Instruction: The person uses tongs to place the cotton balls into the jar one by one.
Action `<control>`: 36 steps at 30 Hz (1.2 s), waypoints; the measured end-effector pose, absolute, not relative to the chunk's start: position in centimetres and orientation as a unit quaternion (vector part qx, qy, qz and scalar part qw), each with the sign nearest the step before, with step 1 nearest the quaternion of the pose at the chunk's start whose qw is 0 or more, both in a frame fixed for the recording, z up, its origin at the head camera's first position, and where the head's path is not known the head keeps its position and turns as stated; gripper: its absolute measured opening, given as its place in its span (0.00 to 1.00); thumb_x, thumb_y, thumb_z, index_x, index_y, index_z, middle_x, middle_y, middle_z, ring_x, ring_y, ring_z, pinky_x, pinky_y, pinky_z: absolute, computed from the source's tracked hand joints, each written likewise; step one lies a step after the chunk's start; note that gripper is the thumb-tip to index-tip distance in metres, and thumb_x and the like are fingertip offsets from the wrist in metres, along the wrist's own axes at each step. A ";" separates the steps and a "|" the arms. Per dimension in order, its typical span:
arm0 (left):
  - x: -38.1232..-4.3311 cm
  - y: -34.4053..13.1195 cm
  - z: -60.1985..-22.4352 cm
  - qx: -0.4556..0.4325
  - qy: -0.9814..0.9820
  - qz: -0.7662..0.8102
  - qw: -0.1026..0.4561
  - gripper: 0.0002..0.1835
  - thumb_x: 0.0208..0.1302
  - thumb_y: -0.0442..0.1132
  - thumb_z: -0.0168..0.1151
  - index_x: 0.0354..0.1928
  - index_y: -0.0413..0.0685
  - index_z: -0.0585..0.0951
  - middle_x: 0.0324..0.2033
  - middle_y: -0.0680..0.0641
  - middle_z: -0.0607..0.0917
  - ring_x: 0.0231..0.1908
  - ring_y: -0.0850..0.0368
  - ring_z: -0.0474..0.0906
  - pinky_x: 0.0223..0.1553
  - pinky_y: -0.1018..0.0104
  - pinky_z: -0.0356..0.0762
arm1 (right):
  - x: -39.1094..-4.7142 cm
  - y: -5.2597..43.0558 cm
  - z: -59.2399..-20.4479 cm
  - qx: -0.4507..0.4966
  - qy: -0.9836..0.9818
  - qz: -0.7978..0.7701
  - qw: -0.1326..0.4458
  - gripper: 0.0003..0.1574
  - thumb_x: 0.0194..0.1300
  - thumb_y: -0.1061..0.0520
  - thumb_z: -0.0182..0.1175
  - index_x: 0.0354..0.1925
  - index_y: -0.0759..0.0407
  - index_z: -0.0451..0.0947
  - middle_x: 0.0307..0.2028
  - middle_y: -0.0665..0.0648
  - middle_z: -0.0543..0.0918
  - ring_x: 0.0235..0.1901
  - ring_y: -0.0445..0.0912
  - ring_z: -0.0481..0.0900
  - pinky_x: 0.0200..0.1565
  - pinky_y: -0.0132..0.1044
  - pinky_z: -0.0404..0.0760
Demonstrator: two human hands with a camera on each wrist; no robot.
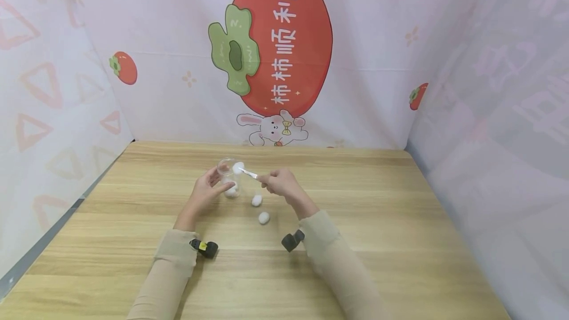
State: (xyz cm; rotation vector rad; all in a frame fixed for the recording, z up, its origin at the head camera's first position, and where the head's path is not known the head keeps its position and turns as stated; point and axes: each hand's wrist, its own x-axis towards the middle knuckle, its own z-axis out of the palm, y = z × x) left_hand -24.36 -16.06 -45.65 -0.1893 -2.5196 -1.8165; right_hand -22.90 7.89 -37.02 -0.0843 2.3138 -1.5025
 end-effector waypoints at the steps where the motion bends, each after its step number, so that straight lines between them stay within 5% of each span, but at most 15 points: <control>1: -24.4 -16.0 -45.6 -0.062 -0.810 -0.583 0.016 0.39 0.57 0.39 0.70 0.69 0.37 0.64 0.66 0.33 0.70 0.69 0.40 0.66 0.73 0.55 0.66 | -23.0 7.9 -37.0 -0.029 0.824 -0.534 0.189 0.18 0.66 0.52 0.58 0.23 0.61 0.77 0.13 0.46 0.67 0.17 0.37 0.60 0.18 0.24 0.54; 15: -23.0 -15.6 -43.3 -0.048 -0.810 -0.584 -0.005 0.39 0.60 0.36 0.68 0.70 0.34 0.61 0.67 0.30 0.67 0.70 0.37 0.64 0.74 0.53 0.64 | -23.5 7.3 -36.6 -0.028 0.822 -0.539 0.183 0.17 0.66 0.52 0.59 0.24 0.61 0.78 0.13 0.46 0.68 0.17 0.36 0.60 0.18 0.24 0.54; 22: -22.4 -15.3 -42.3 -0.049 -0.813 -0.580 -0.007 0.38 0.60 0.34 0.66 0.70 0.32 0.60 0.67 0.29 0.67 0.69 0.37 0.64 0.74 0.53 0.64 | -23.7 7.0 -36.5 -0.027 0.819 -0.543 0.184 0.19 0.66 0.53 0.58 0.30 0.70 0.78 0.13 0.45 0.67 0.17 0.36 0.60 0.18 0.24 0.53; 36: -22.2 -15.3 -42.2 -0.050 -0.816 -0.575 -0.007 0.40 0.61 0.35 0.66 0.71 0.32 0.58 0.67 0.29 0.67 0.69 0.36 0.64 0.74 0.52 0.64 | -24.1 6.1 -36.6 -0.017 0.819 -0.542 0.188 0.20 0.65 0.51 0.60 0.19 0.58 0.75 0.12 0.46 0.68 0.16 0.36 0.60 0.17 0.24 0.54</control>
